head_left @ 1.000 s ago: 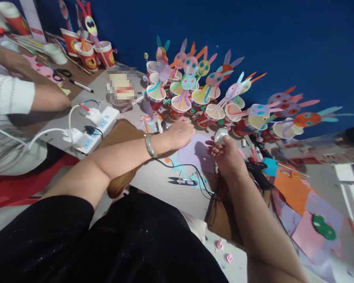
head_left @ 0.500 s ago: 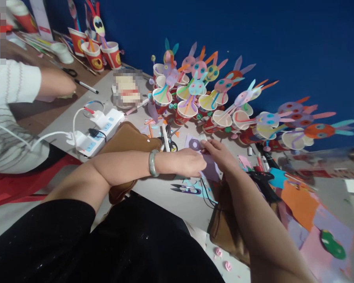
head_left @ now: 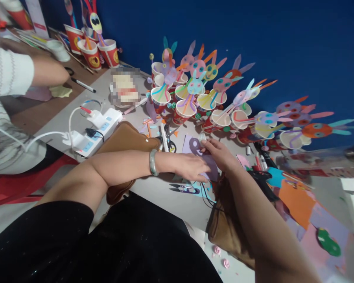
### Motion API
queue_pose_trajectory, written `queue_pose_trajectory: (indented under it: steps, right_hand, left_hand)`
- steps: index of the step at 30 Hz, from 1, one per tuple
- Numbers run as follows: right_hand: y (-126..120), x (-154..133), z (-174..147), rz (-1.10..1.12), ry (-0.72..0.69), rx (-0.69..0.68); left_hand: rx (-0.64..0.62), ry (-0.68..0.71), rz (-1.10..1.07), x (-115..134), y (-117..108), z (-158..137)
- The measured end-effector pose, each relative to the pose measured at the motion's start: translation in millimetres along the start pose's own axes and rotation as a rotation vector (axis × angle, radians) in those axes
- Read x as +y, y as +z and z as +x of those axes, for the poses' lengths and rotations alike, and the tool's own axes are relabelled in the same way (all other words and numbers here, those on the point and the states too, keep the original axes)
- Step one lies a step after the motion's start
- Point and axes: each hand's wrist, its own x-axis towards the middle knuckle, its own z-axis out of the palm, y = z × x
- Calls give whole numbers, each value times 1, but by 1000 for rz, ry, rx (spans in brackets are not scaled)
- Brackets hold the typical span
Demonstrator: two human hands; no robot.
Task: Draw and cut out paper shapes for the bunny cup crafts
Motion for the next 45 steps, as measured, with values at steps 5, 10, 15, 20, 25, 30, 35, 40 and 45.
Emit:
queue_pose_trajectory:
  steps: [5, 10, 15, 20, 25, 30, 35, 40, 45]
  right_hand:
    - [-1, 0, -4, -16, -18, -10]
    - [-2, 5, -1, -7, -41, -2]
    - [-7, 11, 6, -155, -106, -38]
    - [-2, 2, 7, -495, -236, -10]
    - [9, -12, 6, -737, -279, 6]
    - [10, -14, 7, -782, -295, -63]
    - [8, -10, 10, -807, -285, -90]
    - [8, -7, 13, -880, -311, -90]
    - [10, -7, 14, -916, -281, -115]
  left_hand:
    - [-102, -177, 228, 5, -5, -10]
    - [-30, -66, 221, 17, 1, -14]
    - [38, -270, 389, 24, 1, -12]
    - [-126, -232, 279, 19, -6, -13]
    - [-131, -191, 253, 14, -3, -13]
    - [-152, -193, 242, 18, -11, -16]
    - [-210, -183, 245, 24, -23, -21]
    - [-179, -180, 257, 21, -20, -20]
    - [-154, -140, 275, 19, -25, -22]
